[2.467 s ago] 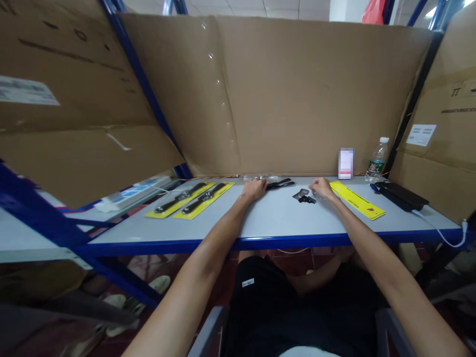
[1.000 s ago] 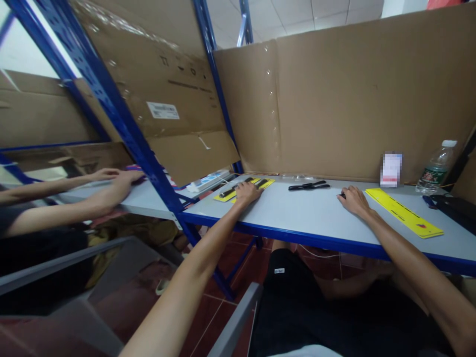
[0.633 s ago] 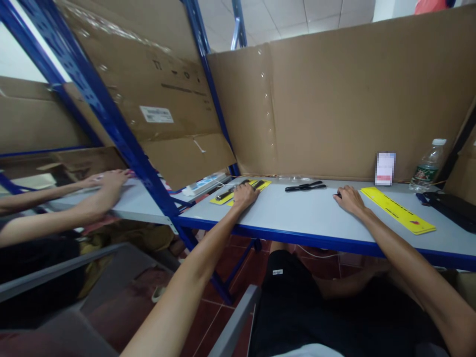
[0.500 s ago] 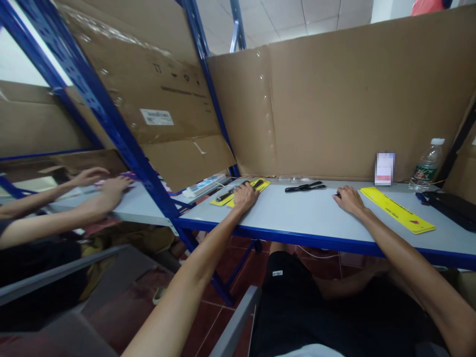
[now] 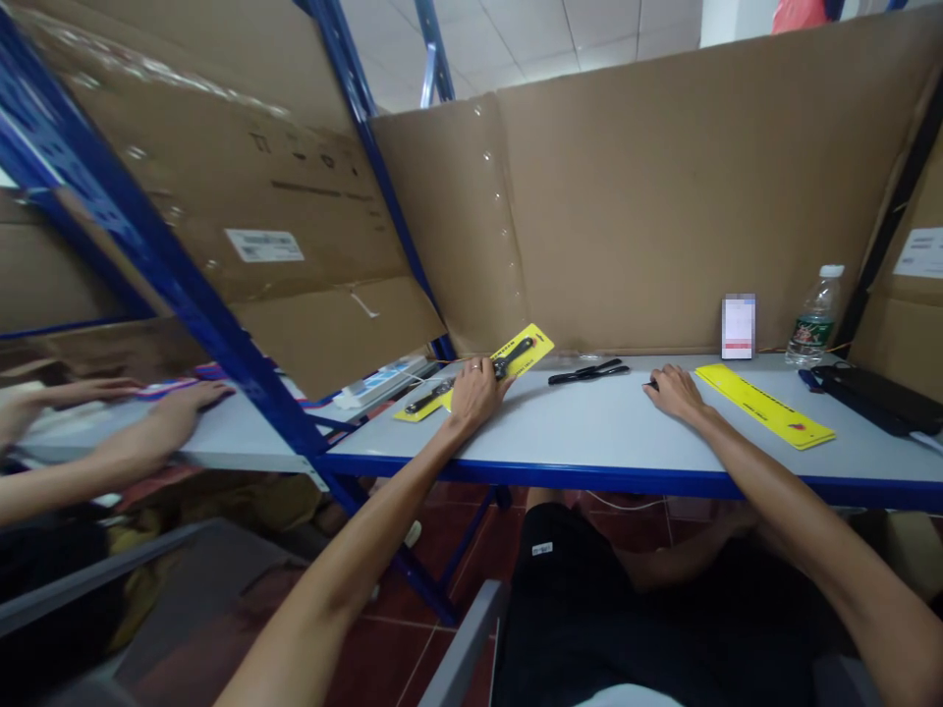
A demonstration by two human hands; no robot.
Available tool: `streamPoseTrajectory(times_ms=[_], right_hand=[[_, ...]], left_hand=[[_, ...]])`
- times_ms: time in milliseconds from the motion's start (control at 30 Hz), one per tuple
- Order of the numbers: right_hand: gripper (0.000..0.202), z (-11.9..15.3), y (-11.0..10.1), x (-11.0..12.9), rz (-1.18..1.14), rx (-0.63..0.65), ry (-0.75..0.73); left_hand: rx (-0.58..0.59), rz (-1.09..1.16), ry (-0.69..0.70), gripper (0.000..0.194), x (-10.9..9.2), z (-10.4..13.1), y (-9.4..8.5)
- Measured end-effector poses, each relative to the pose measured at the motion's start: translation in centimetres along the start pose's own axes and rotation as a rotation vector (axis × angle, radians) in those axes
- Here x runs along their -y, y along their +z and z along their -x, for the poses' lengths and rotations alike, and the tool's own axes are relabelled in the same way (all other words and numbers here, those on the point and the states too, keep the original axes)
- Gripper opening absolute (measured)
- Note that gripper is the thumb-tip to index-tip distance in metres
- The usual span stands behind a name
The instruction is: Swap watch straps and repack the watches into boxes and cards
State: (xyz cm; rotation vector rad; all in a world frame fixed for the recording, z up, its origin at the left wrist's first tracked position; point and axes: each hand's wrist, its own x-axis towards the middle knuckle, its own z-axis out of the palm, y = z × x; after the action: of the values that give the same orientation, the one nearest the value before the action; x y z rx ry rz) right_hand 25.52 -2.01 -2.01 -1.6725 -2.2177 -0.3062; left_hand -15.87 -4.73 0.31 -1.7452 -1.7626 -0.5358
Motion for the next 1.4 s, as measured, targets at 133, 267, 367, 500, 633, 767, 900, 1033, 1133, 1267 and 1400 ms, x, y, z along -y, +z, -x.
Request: streamPoseTrajectory(times_ms=[133,267,367,500,633,767,900,1033,1133,1267,1400], right_hand=[[0.035,-0.3,0.0,-0.1,-0.069,-0.049,0.0],[0.036,-1.2,-0.5,0.1,-0.48,-0.169,0.044],[0.03,-1.7,-0.8,0.0,-0.876,-0.153,0.119],[0.024,-1.8,-1.0,-1.0,-1.018,-0.166,0.274],[0.023,-1.7,-1.5,-1.9,-1.117,-0.228,0.343],[0.027,-1.5,-2.3,-2.0,-1.252,-0.202,0.41],[0.024,-1.0,-3.3,-1.8,-1.38,-0.137,0.423],[0.02,-0.5,-3.9,-1.7,-1.428,-0.132,0.422],[0.016,-0.3,-4.3,-1.6,-1.502,-0.106,0.428],[0.012,-0.3,-4.6,-1.8,-1.587,-0.005,0.5],[0.014,-0.4,-4.8,-2.1,-1.548,-0.002,0.423]], left_hand=[[-0.017,0.099,0.192,0.047,-3.4,0.2,-0.8],[0.032,0.185,0.347,0.046,-8.7,0.2,-1.5],[0.088,0.207,0.476,0.047,-12.4,-0.2,-2.0],[0.118,0.236,0.517,0.057,-15.7,-0.7,-2.3],[0.143,0.251,0.496,0.076,-17.5,-0.9,-2.4],[0.15,0.256,0.445,0.071,-18.1,-1.1,-2.1],[0.111,0.282,0.463,0.071,-17.7,-1.1,-1.7],[0.107,0.312,0.464,0.07,-17.2,-1.2,-1.4],[0.099,0.321,0.482,0.072,-17.0,-1.3,-1.3],[0.086,0.346,0.505,0.074,-16.8,-1.4,-1.4],[0.072,0.387,0.513,0.072,-16.4,-1.4,-1.5]])
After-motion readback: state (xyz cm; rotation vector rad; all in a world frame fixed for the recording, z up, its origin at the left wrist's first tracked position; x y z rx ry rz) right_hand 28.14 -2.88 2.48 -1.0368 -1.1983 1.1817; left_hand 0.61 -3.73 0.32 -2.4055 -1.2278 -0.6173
